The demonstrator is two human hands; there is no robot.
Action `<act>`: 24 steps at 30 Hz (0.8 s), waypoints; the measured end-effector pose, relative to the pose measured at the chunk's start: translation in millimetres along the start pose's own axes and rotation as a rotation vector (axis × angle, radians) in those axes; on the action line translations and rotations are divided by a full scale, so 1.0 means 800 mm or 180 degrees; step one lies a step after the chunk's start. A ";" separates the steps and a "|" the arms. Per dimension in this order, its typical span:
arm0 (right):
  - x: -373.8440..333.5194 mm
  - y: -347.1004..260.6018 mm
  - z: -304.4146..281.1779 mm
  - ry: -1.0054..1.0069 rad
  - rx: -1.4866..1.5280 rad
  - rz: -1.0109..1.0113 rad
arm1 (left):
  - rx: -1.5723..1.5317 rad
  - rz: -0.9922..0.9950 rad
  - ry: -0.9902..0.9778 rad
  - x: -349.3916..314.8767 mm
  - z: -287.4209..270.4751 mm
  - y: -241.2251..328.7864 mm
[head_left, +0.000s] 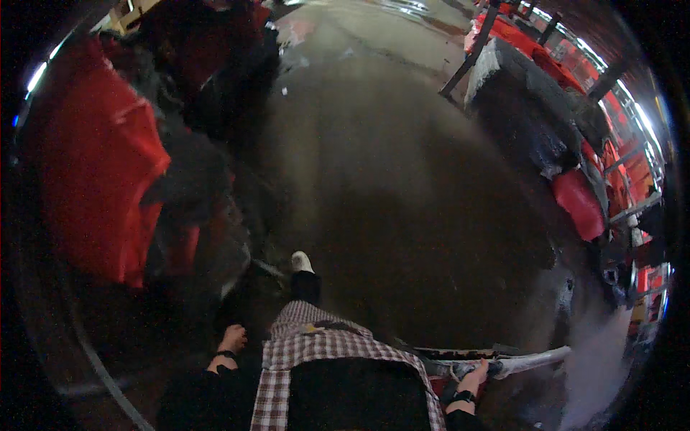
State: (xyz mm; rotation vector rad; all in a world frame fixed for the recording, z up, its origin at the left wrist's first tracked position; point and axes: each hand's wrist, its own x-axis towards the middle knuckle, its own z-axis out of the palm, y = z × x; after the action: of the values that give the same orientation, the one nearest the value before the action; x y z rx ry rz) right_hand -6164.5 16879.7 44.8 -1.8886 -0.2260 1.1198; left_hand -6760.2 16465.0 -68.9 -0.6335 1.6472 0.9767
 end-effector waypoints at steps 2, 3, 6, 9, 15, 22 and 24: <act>-0.029 -0.026 0.070 0.0778 -0.0357 0.0113 | 0.1242 0.0932 0.0370 -0.032 0.068 0.085; -0.068 -0.046 0.119 0.0798 -0.0437 0.0292 | 0.1232 0.1015 0.0421 -0.018 0.055 0.137; 0.009 -0.050 0.169 0.0817 0.0334 0.0271 | 0.2467 0.1796 0.0214 0.054 0.068 0.265; -0.055 -0.081 0.302 0.0847 0.0021 0.0071 | 0.2244 0.2461 0.0666 0.031 0.047 0.489; -0.226 -0.170 0.525 0.1045 -0.0050 -0.0325 | 0.1977 0.2765 0.0547 -0.049 0.146 0.787; -0.170 -0.168 0.734 0.1058 0.0492 -0.0229 | 0.2037 0.2641 0.0545 0.047 0.139 0.896; -0.255 -0.211 0.820 0.0756 0.0479 -0.0150 | 0.2702 0.1791 0.0740 0.056 0.114 0.898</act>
State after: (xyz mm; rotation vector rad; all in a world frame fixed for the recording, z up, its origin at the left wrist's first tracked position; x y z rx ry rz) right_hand -6744.2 17262.3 178.6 -1.8518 -0.0508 0.8476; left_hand -7303.7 16921.4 82.7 0.3213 2.2836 0.4812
